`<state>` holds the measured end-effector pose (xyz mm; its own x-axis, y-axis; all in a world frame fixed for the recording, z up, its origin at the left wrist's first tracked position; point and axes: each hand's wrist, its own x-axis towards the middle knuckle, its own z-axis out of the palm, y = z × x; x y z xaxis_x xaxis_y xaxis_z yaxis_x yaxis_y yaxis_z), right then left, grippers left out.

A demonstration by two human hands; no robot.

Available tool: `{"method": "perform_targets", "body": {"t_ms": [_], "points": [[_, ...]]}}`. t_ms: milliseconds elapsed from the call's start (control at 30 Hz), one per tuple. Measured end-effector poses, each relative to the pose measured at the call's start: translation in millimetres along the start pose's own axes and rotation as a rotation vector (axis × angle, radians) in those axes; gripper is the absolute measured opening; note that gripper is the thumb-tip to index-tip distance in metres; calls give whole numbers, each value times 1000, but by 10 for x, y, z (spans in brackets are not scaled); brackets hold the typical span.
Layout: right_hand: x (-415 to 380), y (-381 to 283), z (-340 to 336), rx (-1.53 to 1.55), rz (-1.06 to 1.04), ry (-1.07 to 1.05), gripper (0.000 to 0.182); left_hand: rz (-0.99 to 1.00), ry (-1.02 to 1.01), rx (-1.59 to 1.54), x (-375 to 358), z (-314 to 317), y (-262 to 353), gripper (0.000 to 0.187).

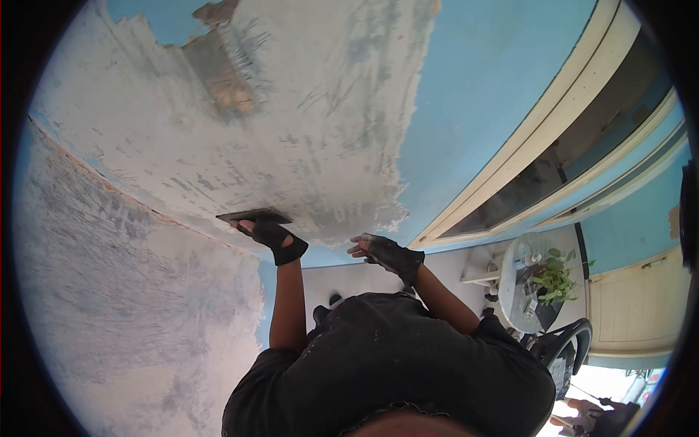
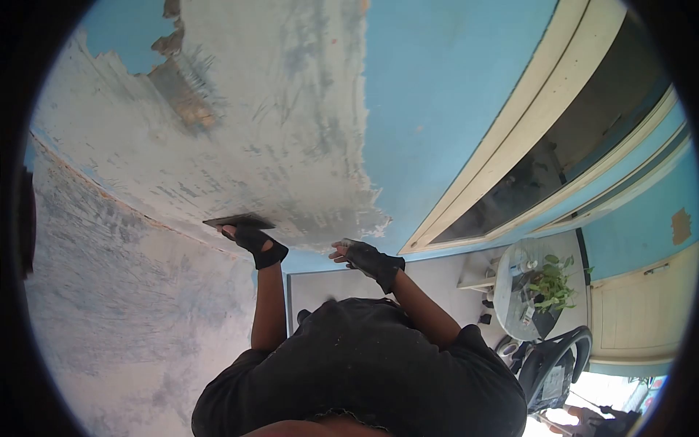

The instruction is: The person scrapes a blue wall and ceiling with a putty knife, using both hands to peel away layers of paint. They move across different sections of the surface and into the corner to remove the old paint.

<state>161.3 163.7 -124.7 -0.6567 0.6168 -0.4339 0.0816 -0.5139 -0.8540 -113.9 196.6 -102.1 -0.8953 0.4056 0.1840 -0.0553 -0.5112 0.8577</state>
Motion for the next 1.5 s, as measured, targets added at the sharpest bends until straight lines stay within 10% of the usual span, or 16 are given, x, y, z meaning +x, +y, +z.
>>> {"method": "perform_targets", "body": {"t_ms": [500, 1500], "points": [[-1145, -165, -1515, -92, 3, -8, 55, 7, -140, 77, -2302, 1183, -242, 82], [-1424, -121, -1852, -32, -76, -46, 57, 38, -74, 115, -2607, 1474, -474, 80]]}}
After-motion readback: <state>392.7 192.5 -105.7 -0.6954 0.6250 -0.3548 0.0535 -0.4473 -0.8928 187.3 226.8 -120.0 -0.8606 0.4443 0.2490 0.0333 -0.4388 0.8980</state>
